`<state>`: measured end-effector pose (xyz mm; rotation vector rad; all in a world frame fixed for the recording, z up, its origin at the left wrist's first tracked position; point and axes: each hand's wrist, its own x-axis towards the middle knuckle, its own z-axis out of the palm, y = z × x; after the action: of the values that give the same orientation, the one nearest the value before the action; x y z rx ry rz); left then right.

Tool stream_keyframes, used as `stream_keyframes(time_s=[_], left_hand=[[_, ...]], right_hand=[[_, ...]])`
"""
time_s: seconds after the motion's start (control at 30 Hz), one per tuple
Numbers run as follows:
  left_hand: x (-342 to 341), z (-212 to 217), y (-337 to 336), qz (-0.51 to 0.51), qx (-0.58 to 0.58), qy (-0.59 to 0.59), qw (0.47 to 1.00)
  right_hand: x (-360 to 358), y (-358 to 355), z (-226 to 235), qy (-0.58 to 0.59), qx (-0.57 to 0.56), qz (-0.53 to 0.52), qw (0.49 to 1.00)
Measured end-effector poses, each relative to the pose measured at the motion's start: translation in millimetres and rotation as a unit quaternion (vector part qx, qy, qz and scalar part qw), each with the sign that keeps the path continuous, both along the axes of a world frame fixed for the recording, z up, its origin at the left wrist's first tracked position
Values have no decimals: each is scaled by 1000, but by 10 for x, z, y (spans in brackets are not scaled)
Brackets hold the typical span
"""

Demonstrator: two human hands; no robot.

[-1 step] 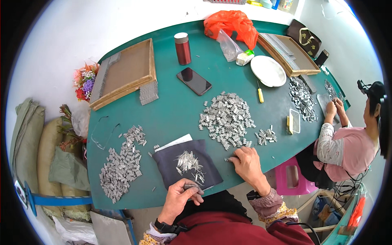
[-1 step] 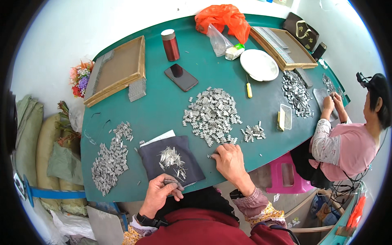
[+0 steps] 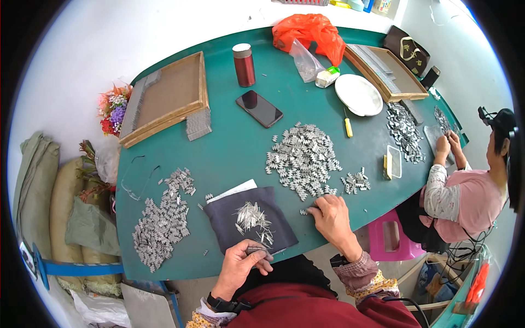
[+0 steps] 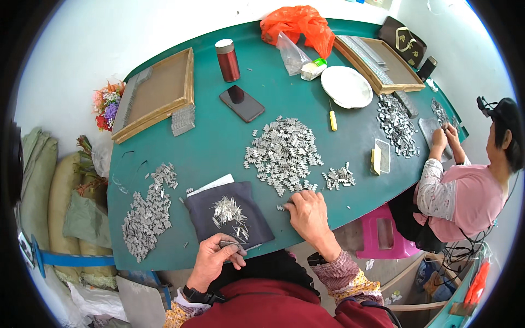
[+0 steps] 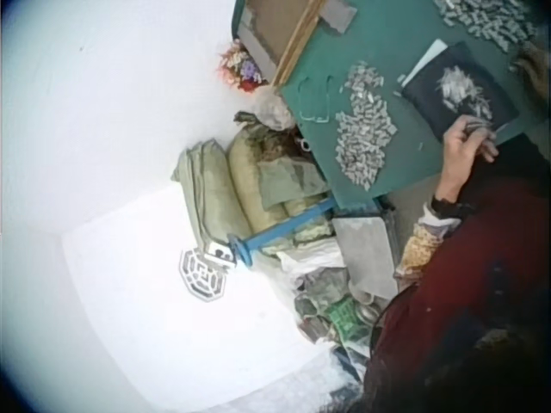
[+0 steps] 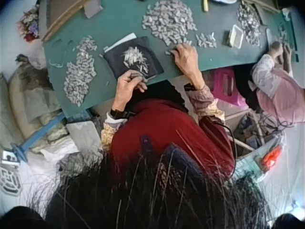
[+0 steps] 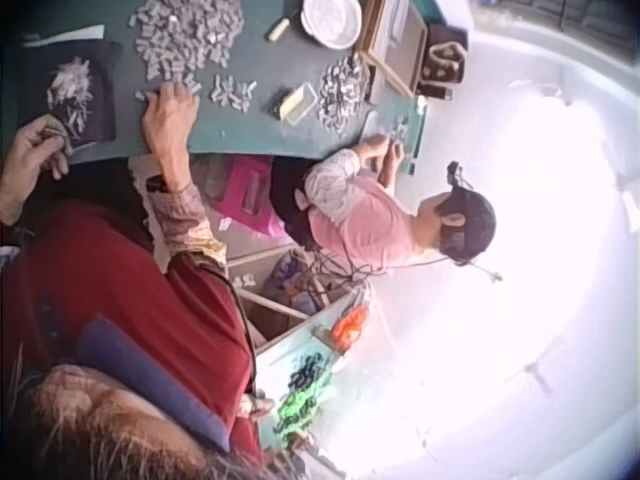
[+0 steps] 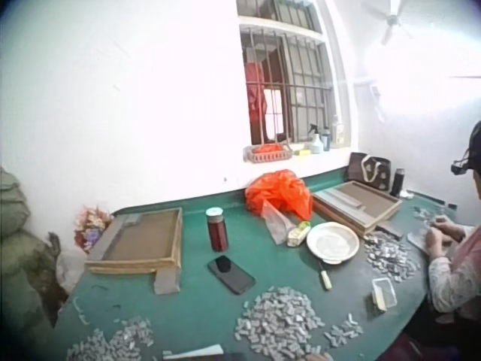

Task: Assembling small metal hardware components at a work table.

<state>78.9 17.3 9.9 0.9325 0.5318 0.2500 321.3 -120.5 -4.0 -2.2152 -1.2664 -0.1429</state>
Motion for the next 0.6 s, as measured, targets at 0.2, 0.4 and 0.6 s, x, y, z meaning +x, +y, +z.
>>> stream_keyframes(time_s=[0.2,0.4,0.6], left_hand=[[20,-10,-25,22,53,7,998],[-11,19,-20,13,85,12,996],[11,69,-36,49,88,11,995]], right_hand=[[-138,-11,-77,-12,-41,-83,996],[-319,172,-66,-26,-25,-80,996],[-316,196,-143,55,41,-19,997]])
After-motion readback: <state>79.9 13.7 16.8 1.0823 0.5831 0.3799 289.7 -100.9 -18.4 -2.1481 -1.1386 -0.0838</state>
